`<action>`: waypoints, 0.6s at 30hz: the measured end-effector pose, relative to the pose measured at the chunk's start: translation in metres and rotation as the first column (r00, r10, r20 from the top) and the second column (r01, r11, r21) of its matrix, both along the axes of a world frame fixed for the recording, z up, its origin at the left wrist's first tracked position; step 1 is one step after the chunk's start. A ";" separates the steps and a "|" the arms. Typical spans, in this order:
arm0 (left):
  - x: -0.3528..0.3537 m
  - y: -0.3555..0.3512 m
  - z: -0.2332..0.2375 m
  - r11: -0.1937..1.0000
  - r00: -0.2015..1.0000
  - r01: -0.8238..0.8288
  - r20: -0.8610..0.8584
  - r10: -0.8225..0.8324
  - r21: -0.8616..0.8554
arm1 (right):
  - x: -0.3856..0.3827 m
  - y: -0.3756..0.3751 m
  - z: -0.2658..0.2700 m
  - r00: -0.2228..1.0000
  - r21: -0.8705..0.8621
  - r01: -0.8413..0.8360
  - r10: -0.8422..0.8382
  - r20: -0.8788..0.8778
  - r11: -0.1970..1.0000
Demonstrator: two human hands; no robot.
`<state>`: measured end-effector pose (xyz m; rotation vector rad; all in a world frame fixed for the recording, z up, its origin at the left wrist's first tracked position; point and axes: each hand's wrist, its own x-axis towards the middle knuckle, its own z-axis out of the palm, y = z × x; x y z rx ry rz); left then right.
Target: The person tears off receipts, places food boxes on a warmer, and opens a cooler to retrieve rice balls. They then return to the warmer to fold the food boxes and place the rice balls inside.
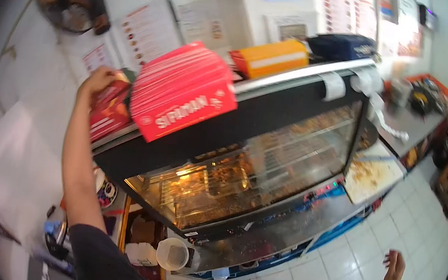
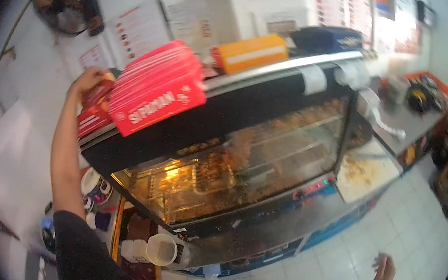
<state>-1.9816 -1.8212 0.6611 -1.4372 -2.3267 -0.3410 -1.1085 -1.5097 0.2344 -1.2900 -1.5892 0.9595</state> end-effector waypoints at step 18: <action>0.492 0.145 0.006 0.557 0.467 0.792 -0.835 -0.291 0.249 | -0.091 -0.020 0.159 0.785 0.531 -0.357 0.554 -0.275 0.769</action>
